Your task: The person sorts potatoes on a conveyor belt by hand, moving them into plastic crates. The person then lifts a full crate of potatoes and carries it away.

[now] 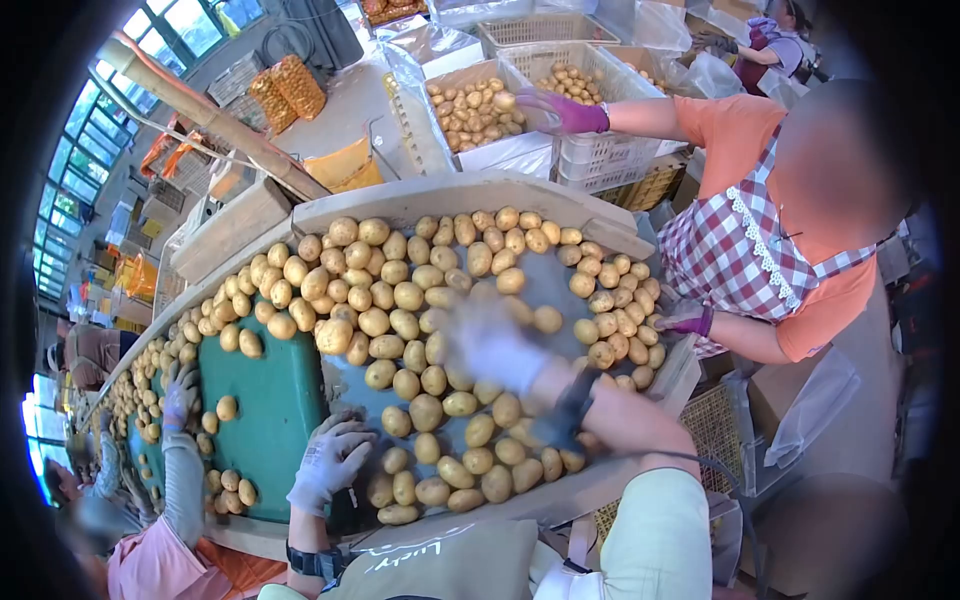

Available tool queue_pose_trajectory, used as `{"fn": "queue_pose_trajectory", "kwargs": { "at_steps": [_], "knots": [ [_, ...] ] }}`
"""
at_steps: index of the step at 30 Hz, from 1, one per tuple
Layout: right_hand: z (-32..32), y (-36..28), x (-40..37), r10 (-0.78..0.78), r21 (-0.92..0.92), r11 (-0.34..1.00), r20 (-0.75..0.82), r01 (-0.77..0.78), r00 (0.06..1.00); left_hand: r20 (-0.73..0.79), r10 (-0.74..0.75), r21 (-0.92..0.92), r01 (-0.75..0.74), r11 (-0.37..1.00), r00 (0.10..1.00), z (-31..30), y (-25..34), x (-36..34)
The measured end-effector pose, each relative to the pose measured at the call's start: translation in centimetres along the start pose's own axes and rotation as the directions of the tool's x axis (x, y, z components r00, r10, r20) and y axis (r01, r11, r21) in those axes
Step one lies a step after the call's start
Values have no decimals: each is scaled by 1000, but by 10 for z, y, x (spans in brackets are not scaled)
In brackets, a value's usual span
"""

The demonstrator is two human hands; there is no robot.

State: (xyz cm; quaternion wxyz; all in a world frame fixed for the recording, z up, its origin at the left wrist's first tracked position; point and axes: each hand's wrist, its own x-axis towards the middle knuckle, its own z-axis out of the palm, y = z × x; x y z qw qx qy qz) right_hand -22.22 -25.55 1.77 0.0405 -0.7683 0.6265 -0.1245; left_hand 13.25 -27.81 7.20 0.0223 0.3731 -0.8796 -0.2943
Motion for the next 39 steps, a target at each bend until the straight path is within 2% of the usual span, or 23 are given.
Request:
{"fn": "queue_pose_trajectory", "kwargs": {
  "at_steps": [1,2,5,7,9,11,12,14,15,17,18,20,22,23,26,27,28,30,32,33,35,37,39],
  "knots": [
    [23,-29,-26,-100,-162,980,121,119,988,-2,1,-1,-1,1000,1000,0,-1,1],
    [21,-54,-54,-155,-60,987,-90,150,984,5,16,11,-16,1000,1000,-1,-3,0],
    [1,-27,-83,-342,207,925,93,318,935,3,25,7,-25,1000,1000,1,-5,0],
    [-19,9,-68,92,-44,996,467,-81,879,-1,27,-12,-27,1000,1000,3,-5,2],
    [26,62,-102,334,-458,817,-118,-350,935,27,67,41,-68,997,997,1,-3,6],
    [9,63,-78,539,95,842,-165,-530,826,71,69,55,-73,996,995,0,-2,8],
    [16,41,-67,515,146,845,42,-515,856,59,53,49,-56,997,997,1,-3,9],
    [24,-21,-50,340,139,919,189,-368,921,39,20,37,-21,999,999,2,-8,8],
    [20,-65,-62,207,68,973,146,-219,967,52,28,37,-30,999,998,2,-11,7],
    [11,-104,-89,2,261,964,146,-41,989,-3,-18,33,18,999,1000,-1,-17,5],
    [13,-110,-105,5,267,963,152,-45,988,-2,-18,26,18,999,1000,-4,-19,6],
    [10,-103,-150,-236,374,899,-21,226,972,5,-30,15,30,999,1000,-5,-18,7],
    [-2,-69,-164,-154,433,894,52,117,987,14,-28,29,27,999,1000,-6,-18,6],
    [-27,-59,-153,-74,345,938,333,-48,940,10,-42,31,42,999,999,-6,-17,6],
    [-31,-53,-153,233,251,872,545,-421,806,28,-12,17,12,1000,1000,-8,-7,7],
    [-27,-68,-156,75,339,924,294,-177,953,12,-29,24,29,999,1000,-8,-5,8],
    [-23,-79,-157,-95,366,927,18,82,995,24,-5,27,4,1000,1000,-9,-3,6],
    [-13,-65,-140,-77,312,947,2,73,997,42,34,41,-36,999,999,-10,-5,3],
    [-1,-37,-121,88,55,994,81,-93,993,34,16,36,-17,999,999,-11,-9,0],
    [2,-23,-111,342,25,938,64,-344,937,33,5,28,-6,1000,999,-13,-8,0],
    [11,-28,-88,215,-22,975,-129,-220,968,31,-16,11,16,1000,999,-16,-6,-1],
    [-7,-60,-60,-197,154,968,-10,196,980,38,32,24,-33,999,999,-14,-8,0],
    [21,-42,-52,-269,191,942,-66,277,961,32,15,29,-16,999,999,-16,-9,-2]
  ]
}}
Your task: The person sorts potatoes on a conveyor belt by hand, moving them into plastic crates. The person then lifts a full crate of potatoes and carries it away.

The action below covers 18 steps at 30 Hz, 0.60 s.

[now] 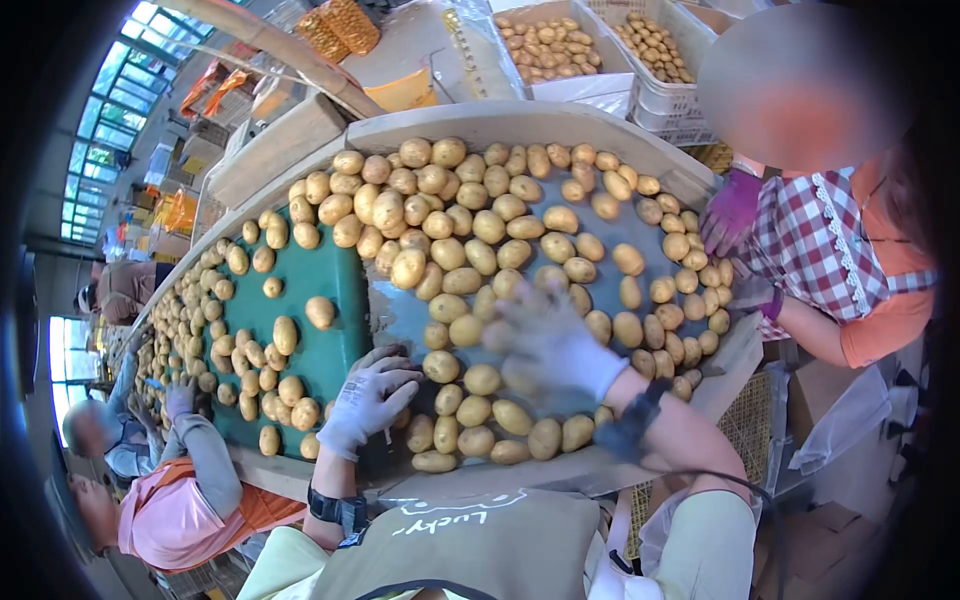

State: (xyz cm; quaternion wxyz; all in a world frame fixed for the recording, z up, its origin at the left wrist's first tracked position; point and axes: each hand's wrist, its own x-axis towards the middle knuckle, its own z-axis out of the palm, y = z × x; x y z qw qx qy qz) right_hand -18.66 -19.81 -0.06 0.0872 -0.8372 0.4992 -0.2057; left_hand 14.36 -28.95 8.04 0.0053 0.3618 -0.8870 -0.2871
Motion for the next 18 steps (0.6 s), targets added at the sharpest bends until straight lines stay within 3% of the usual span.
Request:
{"fn": "queue_pose_trajectory", "kwargs": {
  "at_steps": [2,4,8,10,12,14,16,18],
  "knots": [
    [-8,56,22,337,-322,900,91,-293,937,-10,-8,-7,8,1000,1000,0,-3,-2],
    [-15,80,39,468,-371,801,-101,-470,878,-36,-27,-28,26,999,999,-1,-2,-3],
    [-4,113,107,489,-283,798,-212,-532,846,-24,-18,-35,17,999,1000,-6,7,6],
    [23,94,148,624,-91,773,-62,-627,779,9,21,-49,-21,999,1000,-6,7,8],
    [15,32,155,539,-126,838,36,-531,842,-35,13,-71,-15,997,999,-6,7,4],
    [29,14,112,141,-161,976,-53,-148,989,-92,7,-107,-17,994,996,-7,6,7],
    [8,-18,59,32,188,981,80,-46,996,-127,-79,-107,66,992,989,-15,4,5],
    [-7,-14,8,-70,194,980,181,34,981,-149,-86,-124,68,990,985,-17,4,3]
  ]
}}
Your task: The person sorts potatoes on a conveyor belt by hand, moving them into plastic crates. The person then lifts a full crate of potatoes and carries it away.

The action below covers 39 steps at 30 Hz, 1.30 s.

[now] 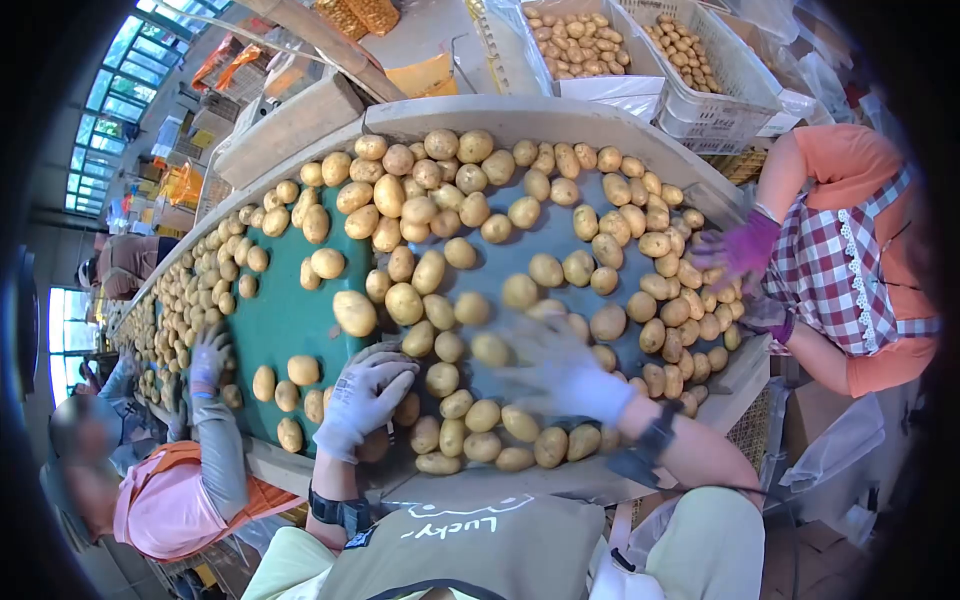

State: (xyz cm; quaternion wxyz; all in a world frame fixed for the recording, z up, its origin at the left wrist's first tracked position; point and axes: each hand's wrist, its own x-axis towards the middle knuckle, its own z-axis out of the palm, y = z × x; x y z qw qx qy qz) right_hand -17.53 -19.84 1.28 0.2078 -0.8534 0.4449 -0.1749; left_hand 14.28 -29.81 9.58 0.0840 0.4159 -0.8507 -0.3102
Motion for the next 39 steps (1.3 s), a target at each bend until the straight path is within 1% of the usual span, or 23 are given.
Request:
{"fn": "queue_pose_trajectory", "kwargs": {
  "at_steps": [2,3,5,8,9,11,12,16,18,19,21,22,24,26,27,29,31,33,34,35,36,38,39],
  "knots": [
    [1,19,-37,152,-233,959,-54,-160,987,-9,-5,-13,5,1000,1000,-2,0,-1],
    [-1,20,-43,148,-233,960,-49,-156,988,-7,-9,-18,8,1000,1000,-4,1,-2],
    [-6,21,-48,477,-213,815,-280,-538,833,42,27,25,-28,999,999,-2,-2,-2],
    [-18,35,-28,495,-146,809,-352,-569,794,70,77,119,-85,989,995,-1,-3,-4],
    [-32,28,-8,333,-146,879,-491,-453,805,69,84,123,-92,988,994,-1,-4,-3],
    [-54,11,41,278,24,950,-526,-312,804,72,104,100,-111,989,992,0,-4,0],
    [-58,10,66,153,-2,984,-494,-177,856,71,113,102,-120,988,991,1,-5,1],
    [-5,23,150,286,-85,937,-377,-340,881,57,75,67,-78,995,996,-3,-7,-3],
    [-7,38,170,467,-248,846,-83,-472,881,33,84,52,-85,995,996,-5,-8,-6],
    [-9,43,167,468,-260,841,-95,-475,879,20,62,33,-62,998,998,-6,-10,-9],
    [-22,39,145,296,-160,944,21,-289,955,10,40,11,-41,999,999,-9,-7,-11],
    [-30,33,131,298,-172,941,21,-290,954,5,30,0,-30,1000,1000,-10,-5,-12],
    [-59,21,111,-190,-146,971,3,189,982,15,110,27,-110,994,994,-7,-8,-11],
    [-111,11,135,-9,-415,908,131,63,991,43,118,9,-118,993,992,-5,-10,-5],
    [-139,76,135,182,-138,977,121,-165,976,49,121,9,-122,992,991,-5,-9,-4],
    [-151,135,126,365,148,909,163,-389,916,60,129,11,-130,991,990,-4,-4,-10],
    [-142,132,126,275,-136,938,-269,-319,923,40,127,51,-129,990,991,-7,-4,-10],
    [-116,121,119,40,-406,847,-595,-343,803,28,122,37,-123,992,992,-7,-9,-8],
    [-86,105,103,96,-491,796,-476,-354,874,19,109,11,-109,994,994,-4,-10,-9],
    [-35,107,90,253,-286,897,-292,-337,922,23,108,6,-108,994,994,-2,-10,-11],
    [-12,63,71,156,-508,812,-287,-288,945,13,92,10,-93,996,996,-2,-8,-12],
    [-16,1,28,146,-142,978,-53,-152,988,7,71,26,-71,997,997,-4,-9,-10],
    [-14,-20,2,102,-73,992,-65,-107,993,27,71,20,-71,997,997,-4,-10,-10]
  ]
}}
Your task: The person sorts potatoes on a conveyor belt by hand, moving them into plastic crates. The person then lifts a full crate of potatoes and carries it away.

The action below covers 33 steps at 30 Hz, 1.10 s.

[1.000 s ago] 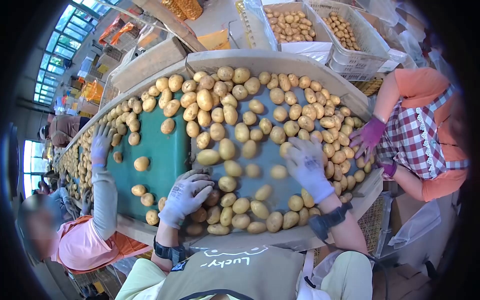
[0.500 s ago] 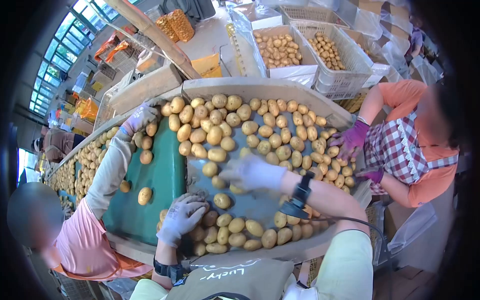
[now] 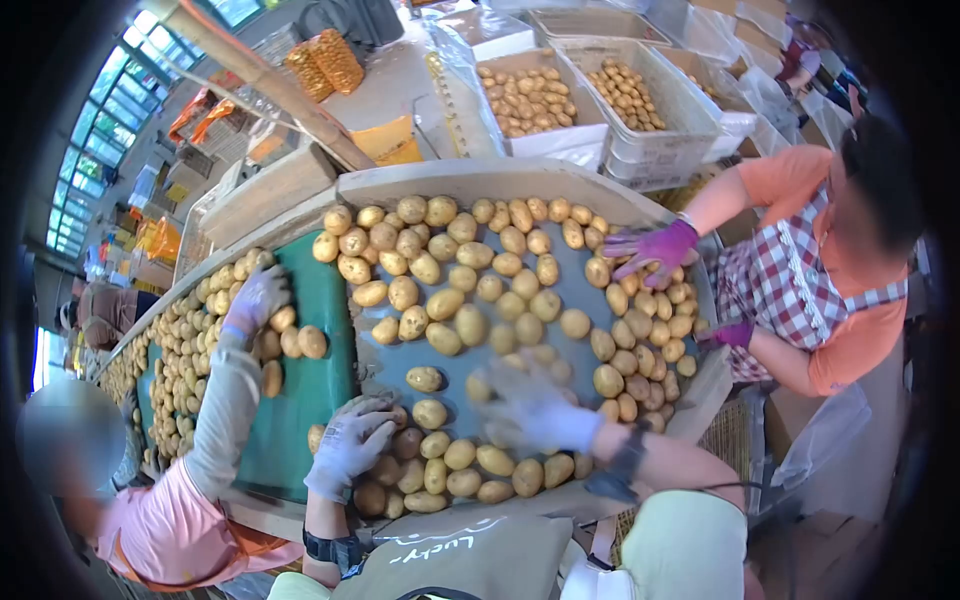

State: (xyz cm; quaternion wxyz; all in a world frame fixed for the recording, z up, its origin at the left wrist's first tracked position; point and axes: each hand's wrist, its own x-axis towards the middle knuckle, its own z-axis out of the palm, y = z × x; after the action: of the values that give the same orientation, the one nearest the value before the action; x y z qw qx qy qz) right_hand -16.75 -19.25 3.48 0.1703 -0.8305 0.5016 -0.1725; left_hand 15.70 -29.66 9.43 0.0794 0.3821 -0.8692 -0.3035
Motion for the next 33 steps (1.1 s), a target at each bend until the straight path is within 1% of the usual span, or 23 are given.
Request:
{"fn": "queue_pose_trajectory", "kwargs": {
  "at_steps": [1,3,5,6,7,9,10,11,12,14,15,17,19,20,21,23,24,26,27,28,30,31,33],
  "knots": [
    [1,-12,-33,-33,75,997,-18,34,999,20,0,-6,0,1000,1000,0,-1,0],
    [2,-13,-101,193,145,967,116,-208,974,27,-33,-44,35,998,999,-5,5,5],
    [-38,-30,-126,621,-283,778,206,-561,756,35,-26,-52,28,998,999,-4,3,9],
    [-19,-26,-151,577,-328,735,-159,-594,801,44,-18,-54,20,998,999,-3,2,11],
    [-12,-33,-158,592,-320,728,-152,-606,792,53,-16,-49,19,999,998,-3,4,13],
    [-17,-57,-136,534,248,836,-159,-490,830,72,-23,-29,25,999,997,-6,8,17],
    [-32,-71,-109,314,261,920,-42,-292,949,82,-27,-19,29,999,996,-8,9,17],
    [-39,-76,-87,320,270,916,-43,-297,947,92,-32,-8,33,999,995,-9,10,17],
    [-44,-79,-68,306,136,928,252,-346,918,68,-38,-26,40,999,997,-8,10,17],
    [-20,-66,-75,295,-28,955,1,-295,955,51,-40,-37,42,998,998,-9,9,13],
    [-19,-54,-61,668,-225,744,239,-629,705,42,-48,-33,49,998,998,-11,9,10],
    [-23,-60,-51,398,-258,856,-227,-449,889,31,-23,8,22,1000,999,-12,8,6],
    [-18,-91,-19,23,-18,1000,73,-22,997,19,-55,-8,55,998,998,-22,18,4],
    [15,-101,-17,-187,55,981,-5,187,982,35,-35,-7,35,999,999,-25,19,4],
    [25,-93,-14,-202,54,978,5,202,979,49,-12,-9,12,1000,999,-26,20,2],
    [30,-74,-10,-107,64,993,88,101,990,6,-12,-19,12,1000,1000,-27,18,-2],
    [15,-66,-17,-84,-25,996,42,86,996,-6,-17,-22,17,1000,1000,-29,19,-5],
    [-21,-56,-38,287,-8,958,89,-288,954,-23,-15,-37,14,999,1000,-30,21,-9],
    [-10,-45,-71,306,-124,939,-133,-322,943,-22,-22,-17,21,1000,1000,-30,22,-10],
    [-29,-46,-93,355,-54,929,-153,-366,922,-22,-28,4,28,1000,999,-31,22,-11],
    [-37,-72,-138,547,-90,800,-297,-593,783,0,-28,5,28,1000,1000,-29,21,-11],
    [-27,-78,-159,553,-93,795,-296,-600,779,25,-30,11,29,1000,999,-27,20,-11],
    [-4,-88,-187,640,-14,719,-375,-695,670,55,-17,21,16,1000,998,-25,22,-12]
  ]
}}
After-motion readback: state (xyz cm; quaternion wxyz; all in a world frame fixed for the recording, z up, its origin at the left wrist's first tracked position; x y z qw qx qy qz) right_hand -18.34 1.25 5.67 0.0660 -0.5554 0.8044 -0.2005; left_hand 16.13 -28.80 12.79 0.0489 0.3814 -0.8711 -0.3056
